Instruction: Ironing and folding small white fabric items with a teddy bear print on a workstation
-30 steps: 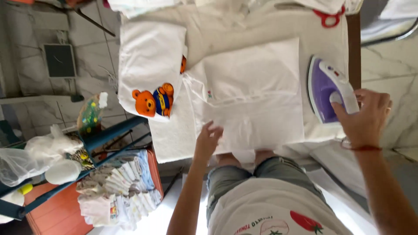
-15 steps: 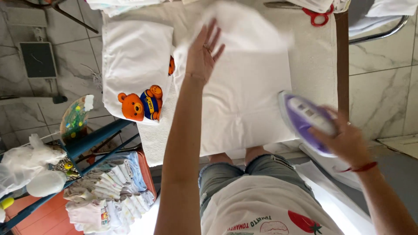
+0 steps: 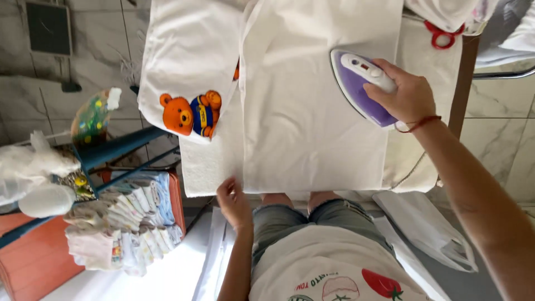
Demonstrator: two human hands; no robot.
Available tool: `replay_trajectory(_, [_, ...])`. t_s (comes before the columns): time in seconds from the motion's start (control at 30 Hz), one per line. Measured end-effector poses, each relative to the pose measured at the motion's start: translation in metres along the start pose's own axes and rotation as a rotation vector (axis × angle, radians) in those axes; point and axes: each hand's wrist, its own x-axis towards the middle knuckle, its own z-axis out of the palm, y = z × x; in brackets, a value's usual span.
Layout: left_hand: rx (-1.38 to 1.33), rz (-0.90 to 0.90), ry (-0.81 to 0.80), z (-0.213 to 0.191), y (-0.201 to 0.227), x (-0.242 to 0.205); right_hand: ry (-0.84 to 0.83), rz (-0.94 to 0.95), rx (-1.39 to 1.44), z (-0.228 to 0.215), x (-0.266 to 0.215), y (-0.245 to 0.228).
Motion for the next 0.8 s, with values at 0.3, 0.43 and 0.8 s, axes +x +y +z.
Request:
replay_trajectory(0.3, [0.277, 0.386, 0.075, -0.020, -0.038, 0.006, -0.151, -0.695, -0.047, 0.048, -0.135, 0.012])
replay_trajectory(0.43, [0.303, 0.449, 0.025, -0.005, -0.032, 0.014, -0.158, -0.671, -0.017, 0.025, -0.093, -0.028])
replay_trajectory(0.8, [0.663, 0.275, -0.125, 0.008, -0.043, 0.021, 0.111, -0.211, -0.057, 0.037, -0.005, -0.035])
